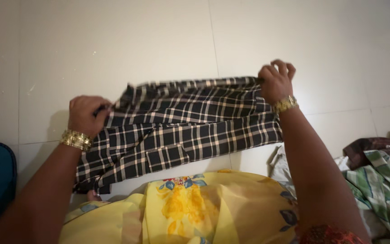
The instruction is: The person folds a plaid shirt by hand and places it inside a blue zippered bag on the floor.
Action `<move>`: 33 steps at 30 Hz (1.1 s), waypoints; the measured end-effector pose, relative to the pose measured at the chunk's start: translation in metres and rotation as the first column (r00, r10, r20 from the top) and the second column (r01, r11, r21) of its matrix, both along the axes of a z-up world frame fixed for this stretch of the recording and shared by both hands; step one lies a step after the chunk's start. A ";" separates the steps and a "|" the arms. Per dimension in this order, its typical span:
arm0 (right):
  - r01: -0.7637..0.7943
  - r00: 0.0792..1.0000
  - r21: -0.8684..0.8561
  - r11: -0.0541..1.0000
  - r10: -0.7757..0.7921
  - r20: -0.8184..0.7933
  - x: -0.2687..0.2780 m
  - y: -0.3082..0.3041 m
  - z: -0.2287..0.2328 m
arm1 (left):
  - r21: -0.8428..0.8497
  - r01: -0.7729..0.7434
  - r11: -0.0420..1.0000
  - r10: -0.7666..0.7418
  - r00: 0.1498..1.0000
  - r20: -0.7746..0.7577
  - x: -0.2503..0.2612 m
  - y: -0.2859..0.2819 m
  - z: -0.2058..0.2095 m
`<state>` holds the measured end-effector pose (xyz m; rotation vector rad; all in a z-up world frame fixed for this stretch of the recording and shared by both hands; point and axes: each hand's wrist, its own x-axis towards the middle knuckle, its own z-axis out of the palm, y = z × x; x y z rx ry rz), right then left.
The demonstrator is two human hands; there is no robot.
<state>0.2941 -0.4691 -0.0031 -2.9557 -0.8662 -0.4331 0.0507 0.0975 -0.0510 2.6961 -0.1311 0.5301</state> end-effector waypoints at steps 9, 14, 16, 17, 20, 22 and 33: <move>0.039 0.977 -0.063 0.997 -0.051 -0.205 -0.092 -0.052 -0.005 | 0.241 0.442 0.864 -0.337 0.863 -0.375 -0.068 -0.038 0.037; 0.156 0.988 0.342 0.927 -0.146 -0.055 -0.093 -0.022 0.016 | 0.375 0.151 0.915 0.059 0.868 -0.494 -0.058 -0.074 0.044; 0.340 0.892 0.322 0.884 -0.194 -0.409 -0.082 0.020 0.013 | 0.346 0.042 0.937 0.100 0.918 -0.383 -0.050 -0.098 0.038; 0.365 0.836 0.389 0.846 -0.114 -0.537 -0.099 0.045 0.005 | 0.362 0.011 0.932 0.129 0.924 -0.360 -0.046 -0.120 0.032; -0.083 0.831 0.020 0.996 0.080 -0.551 -0.142 0.122 -0.008 | 0.383 0.010 0.924 0.161 0.897 -0.411 -0.036 -0.177 0.016; -0.287 0.740 0.077 0.955 0.272 -0.614 -0.168 0.143 -0.008 | 0.396 0.030 0.918 0.184 0.851 -0.491 -0.042 -0.195 0.010; 0.142 0.779 -0.197 0.970 -0.232 -0.582 -0.090 0.005 -0.044 | 0.344 0.077 0.936 0.214 0.652 -0.727 -0.030 -0.204 0.012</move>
